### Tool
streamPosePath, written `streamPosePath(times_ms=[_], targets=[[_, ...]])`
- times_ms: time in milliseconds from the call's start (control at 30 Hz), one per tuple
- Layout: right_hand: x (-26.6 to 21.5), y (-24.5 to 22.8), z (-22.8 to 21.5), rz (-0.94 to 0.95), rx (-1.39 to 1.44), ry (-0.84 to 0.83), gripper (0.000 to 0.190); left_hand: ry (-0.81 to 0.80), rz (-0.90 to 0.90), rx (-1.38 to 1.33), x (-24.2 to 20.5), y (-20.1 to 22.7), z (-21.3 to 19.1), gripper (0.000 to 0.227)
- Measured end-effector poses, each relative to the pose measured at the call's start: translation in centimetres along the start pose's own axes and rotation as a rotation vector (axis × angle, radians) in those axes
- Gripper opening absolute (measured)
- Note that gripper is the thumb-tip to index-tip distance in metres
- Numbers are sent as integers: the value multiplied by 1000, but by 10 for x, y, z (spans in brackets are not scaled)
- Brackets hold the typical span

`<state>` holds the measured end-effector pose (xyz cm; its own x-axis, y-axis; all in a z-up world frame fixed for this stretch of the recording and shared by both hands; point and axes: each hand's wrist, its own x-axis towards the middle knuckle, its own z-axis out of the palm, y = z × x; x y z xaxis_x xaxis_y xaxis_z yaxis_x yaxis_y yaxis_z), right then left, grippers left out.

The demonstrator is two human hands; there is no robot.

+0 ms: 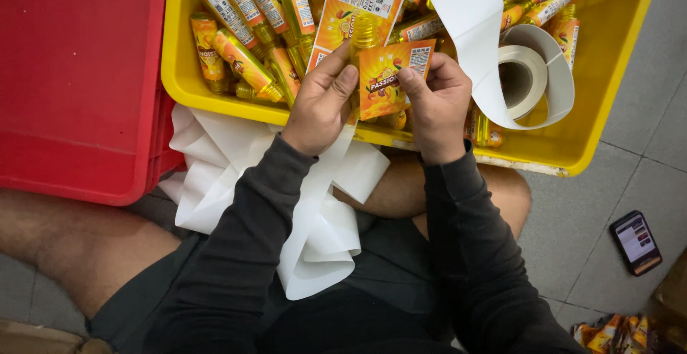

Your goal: Labeling small yellow bottles by peeling stickers from a roll and applying them by hand

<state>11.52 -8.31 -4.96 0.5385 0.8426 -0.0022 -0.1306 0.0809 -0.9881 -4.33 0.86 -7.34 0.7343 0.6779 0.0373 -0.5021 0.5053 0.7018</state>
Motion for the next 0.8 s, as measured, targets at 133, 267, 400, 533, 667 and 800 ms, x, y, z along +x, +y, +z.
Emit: streamPosePath(times_ms=[133,267,400,533,667,800], targets=[[0,0,0,-17,-4,1,11,16,-8,31,0,-1,-2,45],[0,-1,-1,0,-42,3,9,-2,-29,28,0,1,0,45],[1,-1,-1,19,-17,0,10,-12,-88,-128,-1,-1,-3,46],[1,-2,0,14,-36,11,9,10,-216,-211,0,4,-4,54],[1,-4,1,-2,-89,17,9,-17,-274,-176,1,8,-4,72],[1,-3,1,-2,-89,25,10,-114,-239,123,2,22,9,92]])
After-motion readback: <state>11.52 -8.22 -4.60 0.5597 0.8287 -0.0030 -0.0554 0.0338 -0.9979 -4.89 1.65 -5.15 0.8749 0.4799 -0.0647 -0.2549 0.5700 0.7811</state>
